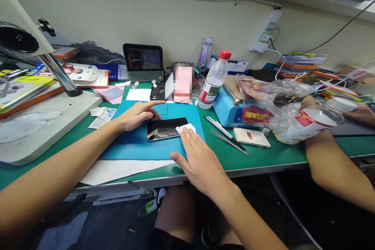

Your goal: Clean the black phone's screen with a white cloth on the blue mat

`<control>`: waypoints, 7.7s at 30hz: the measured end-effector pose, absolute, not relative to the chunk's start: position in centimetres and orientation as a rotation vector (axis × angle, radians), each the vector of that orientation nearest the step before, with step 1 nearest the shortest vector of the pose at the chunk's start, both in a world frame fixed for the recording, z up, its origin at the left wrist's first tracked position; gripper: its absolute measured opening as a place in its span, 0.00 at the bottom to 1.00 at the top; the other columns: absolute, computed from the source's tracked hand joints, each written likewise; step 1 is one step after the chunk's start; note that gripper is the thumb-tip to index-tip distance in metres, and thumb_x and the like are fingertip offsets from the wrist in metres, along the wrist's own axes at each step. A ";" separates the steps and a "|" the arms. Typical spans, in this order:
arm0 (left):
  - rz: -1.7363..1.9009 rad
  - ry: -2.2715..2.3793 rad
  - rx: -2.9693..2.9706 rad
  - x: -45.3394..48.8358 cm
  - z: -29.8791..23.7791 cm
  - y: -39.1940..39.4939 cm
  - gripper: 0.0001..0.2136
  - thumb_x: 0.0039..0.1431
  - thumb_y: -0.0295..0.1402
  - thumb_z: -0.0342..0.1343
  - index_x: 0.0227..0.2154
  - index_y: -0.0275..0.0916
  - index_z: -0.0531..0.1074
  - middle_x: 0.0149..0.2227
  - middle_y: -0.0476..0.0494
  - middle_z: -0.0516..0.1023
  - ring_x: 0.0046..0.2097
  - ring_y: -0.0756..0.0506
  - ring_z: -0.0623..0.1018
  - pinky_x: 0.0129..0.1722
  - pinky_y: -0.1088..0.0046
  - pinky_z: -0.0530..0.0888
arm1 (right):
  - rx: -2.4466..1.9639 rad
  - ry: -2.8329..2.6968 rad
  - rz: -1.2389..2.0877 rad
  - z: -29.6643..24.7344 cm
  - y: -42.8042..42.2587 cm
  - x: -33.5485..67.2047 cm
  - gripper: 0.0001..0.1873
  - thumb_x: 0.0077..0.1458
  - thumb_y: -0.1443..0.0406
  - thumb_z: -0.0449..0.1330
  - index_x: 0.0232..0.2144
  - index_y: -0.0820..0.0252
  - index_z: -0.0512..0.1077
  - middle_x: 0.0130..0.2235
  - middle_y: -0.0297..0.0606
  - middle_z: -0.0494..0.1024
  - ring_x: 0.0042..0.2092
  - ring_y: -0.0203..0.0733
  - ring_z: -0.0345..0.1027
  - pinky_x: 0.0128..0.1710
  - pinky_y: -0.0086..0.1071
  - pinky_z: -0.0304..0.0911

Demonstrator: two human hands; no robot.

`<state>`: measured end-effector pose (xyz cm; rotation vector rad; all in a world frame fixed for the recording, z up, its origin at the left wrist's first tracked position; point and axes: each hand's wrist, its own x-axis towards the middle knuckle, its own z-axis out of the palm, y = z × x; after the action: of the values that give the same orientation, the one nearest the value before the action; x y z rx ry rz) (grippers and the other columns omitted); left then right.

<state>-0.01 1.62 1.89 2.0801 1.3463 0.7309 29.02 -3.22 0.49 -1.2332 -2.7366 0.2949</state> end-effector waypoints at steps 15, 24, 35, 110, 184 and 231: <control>0.767 1.356 2.075 0.1 1.3 2.0 0.32 0.64 0.39 0.41 0.70 0.37 0.59 0.43 0.43 0.85 0.44 0.40 0.80 0.47 0.63 0.74 | -1.330 -2.678 0.384 1.5 1.5 24.4 0.59 0.61 0.32 0.37 0.72 0.77 0.52 0.73 0.61 0.52 0.75 0.62 0.41 0.72 0.56 0.44; 0.942 1.314 2.109 0.0 0.4 2.3 0.29 0.70 0.41 0.39 0.70 0.35 0.58 0.52 0.40 0.81 0.57 0.37 0.74 0.60 0.57 0.67 | -0.925 -2.730 0.562 1.4 -2.0 18.5 0.57 0.62 0.33 0.43 0.73 0.75 0.47 0.75 0.60 0.49 0.76 0.60 0.39 0.74 0.52 0.41; 0.874 1.350 2.150 0.2 1.0 2.1 0.28 0.70 0.41 0.37 0.68 0.35 0.60 0.51 0.41 0.82 0.58 0.38 0.73 0.62 0.56 0.66 | -0.883 -2.796 0.476 0.4 -5.8 20.7 0.55 0.64 0.35 0.42 0.72 0.78 0.50 0.74 0.59 0.49 0.75 0.59 0.40 0.74 0.54 0.43; 0.886 1.409 2.189 0.2 0.8 2.7 0.29 0.62 0.37 0.38 0.55 0.32 0.77 0.53 0.38 0.81 0.54 0.37 0.78 0.60 0.58 0.72 | -0.959 -2.689 0.560 0.9 -1.1 19.7 0.56 0.63 0.33 0.37 0.72 0.75 0.52 0.73 0.62 0.54 0.74 0.60 0.45 0.73 0.56 0.43; 0.748 1.338 2.308 0.3 1.1 2.4 0.27 0.64 0.34 0.36 0.56 0.34 0.76 0.50 0.41 0.83 0.51 0.39 0.78 0.57 0.59 0.72 | -1.160 -2.757 0.544 1.4 3.4 26.6 0.52 0.65 0.35 0.36 0.73 0.69 0.50 0.75 0.52 0.49 0.76 0.56 0.39 0.74 0.56 0.39; 0.964 1.321 2.300 -0.2 0.5 2.9 0.27 0.63 0.35 0.36 0.54 0.33 0.77 0.51 0.42 0.83 0.52 0.39 0.73 0.56 0.59 0.71 | -1.149 -2.723 0.442 0.7 3.1 25.1 0.54 0.63 0.33 0.36 0.73 0.70 0.52 0.74 0.56 0.52 0.75 0.60 0.42 0.73 0.58 0.42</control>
<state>-0.15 2.86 0.50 2.2996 1.3214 0.9636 25.13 3.09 0.70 -1.1486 -2.7233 0.4418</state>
